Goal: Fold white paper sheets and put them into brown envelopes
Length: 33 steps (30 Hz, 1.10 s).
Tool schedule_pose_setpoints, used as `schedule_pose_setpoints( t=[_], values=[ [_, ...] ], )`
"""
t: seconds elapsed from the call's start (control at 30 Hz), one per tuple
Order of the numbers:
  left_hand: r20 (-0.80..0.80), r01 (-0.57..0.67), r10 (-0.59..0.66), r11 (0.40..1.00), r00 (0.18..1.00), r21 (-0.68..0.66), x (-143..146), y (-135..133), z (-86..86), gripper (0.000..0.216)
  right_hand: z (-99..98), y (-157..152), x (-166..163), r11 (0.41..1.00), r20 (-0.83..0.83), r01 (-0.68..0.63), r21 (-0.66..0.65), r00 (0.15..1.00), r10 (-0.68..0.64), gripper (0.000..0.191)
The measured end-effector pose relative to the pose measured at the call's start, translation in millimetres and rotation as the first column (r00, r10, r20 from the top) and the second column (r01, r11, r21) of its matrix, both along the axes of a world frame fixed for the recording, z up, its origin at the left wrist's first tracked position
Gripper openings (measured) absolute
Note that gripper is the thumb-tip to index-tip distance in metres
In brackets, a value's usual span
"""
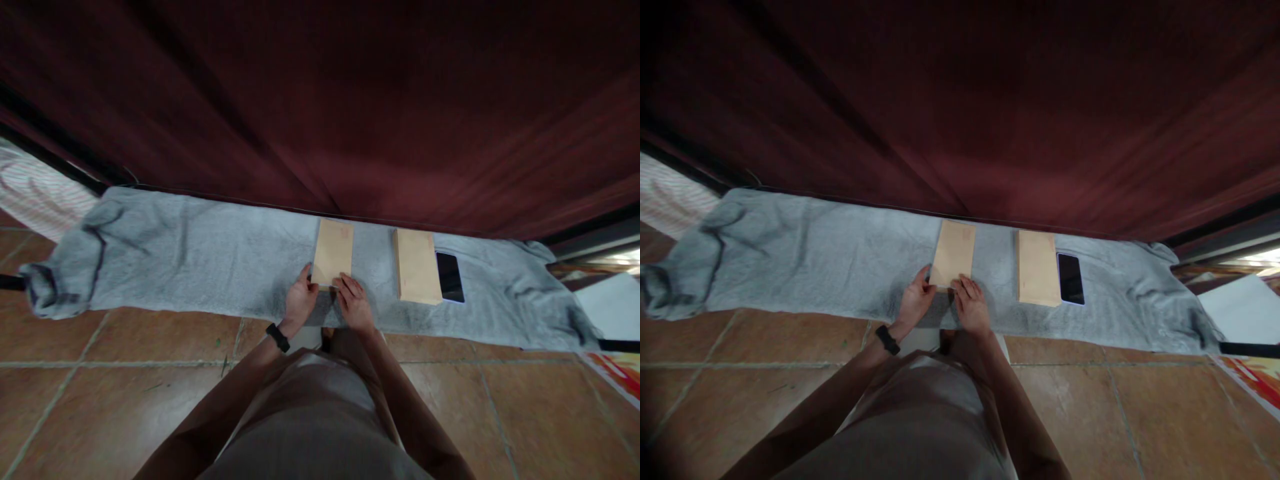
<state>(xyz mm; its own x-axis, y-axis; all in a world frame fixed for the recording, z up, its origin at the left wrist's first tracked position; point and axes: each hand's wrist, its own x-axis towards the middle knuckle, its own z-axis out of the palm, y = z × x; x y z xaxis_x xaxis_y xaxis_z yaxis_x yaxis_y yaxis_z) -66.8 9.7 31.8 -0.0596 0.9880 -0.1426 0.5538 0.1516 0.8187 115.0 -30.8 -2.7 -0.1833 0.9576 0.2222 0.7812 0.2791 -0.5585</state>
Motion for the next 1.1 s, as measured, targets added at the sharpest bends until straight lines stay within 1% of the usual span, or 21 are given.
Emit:
schedule_pose_setpoints(
  t=[0.1,0.27,0.37,0.43,0.5,0.53,0.6,0.63,0.7,0.77,0.87,0.9,0.97,1.1],
  values=[
    [-0.040,0.025,-0.025,1.000,0.999,0.014,-0.1,-1.5,-1.3,0.057,-0.1,-0.8,0.8,1.000,0.016,-0.010,-0.001,1.000,0.010,0.044],
    [-0.022,0.033,-0.033,0.999,0.999,0.003,-0.5,-2.0,-1.6,0.050,2.5,-2.6,1.6,0.999,0.038,-0.028,-0.023,0.999,0.029,0.043],
    [-0.123,0.030,-0.026,0.999,0.992,0.028,-2.9,-7.2,0.1,0.048,5.0,-2.9,1.7,0.999,0.042,-0.031,-0.034,0.999,0.033,0.043],
    [-0.199,0.054,-0.030,0.992,0.980,0.113,-4.7,-11.6,1.1,0.048,6.0,-2.7,1.7,0.999,0.035,-0.030,-0.027,0.999,0.031,0.042],
    [-0.239,0.152,-0.096,0.962,0.966,0.225,-5.1,-13.9,1.6,0.047,5.7,-2.4,1.3,1.000,0.023,-0.029,-0.008,0.999,0.029,0.042],
    [-0.259,0.230,-0.158,0.934,0.953,0.274,-4.3,-13.5,1.6,0.046,5.0,-2.3,1.0,1.000,0.018,-0.026,0.004,1.000,0.026,0.043],
    [-0.320,0.397,-0.294,0.854,0.901,0.335,0.1,-9.2,0.9,0.046,2.5,-2.0,-0.1,0.999,0.013,-0.013,0.032,1.000,0.013,0.043],
    [-0.355,0.460,-0.339,0.817,0.871,0.348,3.7,-5.4,0.3,0.046,0.9,-1.8,-0.8,0.999,0.014,-0.005,0.045,1.000,0.004,0.044],
    [-0.420,0.535,-0.382,0.769,0.823,0.349,13.2,5.1,-1.8,0.048,-2.3,-1.3,-2.6,0.998,0.016,0.006,0.068,1.000,-0.007,0.046],
    [-0.481,0.580,-0.392,0.740,0.784,0.341,24.1,18.4,-5.1,0.049,-4.5,-0.6,-4.5,0.996,0.012,0.013,0.091,1.000,-0.015,0.046],
    [-0.589,0.659,-0.404,0.683,0.700,0.314,38.5,39.7,-11.7,0.052,-4.0,0.4,-6.6,0.993,-0.003,0.019,0.117,1.000,-0.019,0.044],
    [-0.618,0.675,-0.401,0.673,0.676,0.301,41.7,46.3,-14.0,0.052,-2.7,0.6,-6.9,0.993,-0.001,0.014,0.121,1.000,-0.014,0.044],
    [-0.655,0.683,-0.386,0.675,0.650,0.280,44.9,57.1,-18.5,0.053,1.1,0.9,-7.2,0.991,0.011,0.002,0.133,1.000,-0.003,0.047],
    [-0.686,0.666,-0.343,0.693,0.642,0.277,38.8,67.3,-25.9,0.053,8.5,1.1,-7.5,0.987,0.020,-0.008,0.158,1.000,0.005,0.053]
  ],
)
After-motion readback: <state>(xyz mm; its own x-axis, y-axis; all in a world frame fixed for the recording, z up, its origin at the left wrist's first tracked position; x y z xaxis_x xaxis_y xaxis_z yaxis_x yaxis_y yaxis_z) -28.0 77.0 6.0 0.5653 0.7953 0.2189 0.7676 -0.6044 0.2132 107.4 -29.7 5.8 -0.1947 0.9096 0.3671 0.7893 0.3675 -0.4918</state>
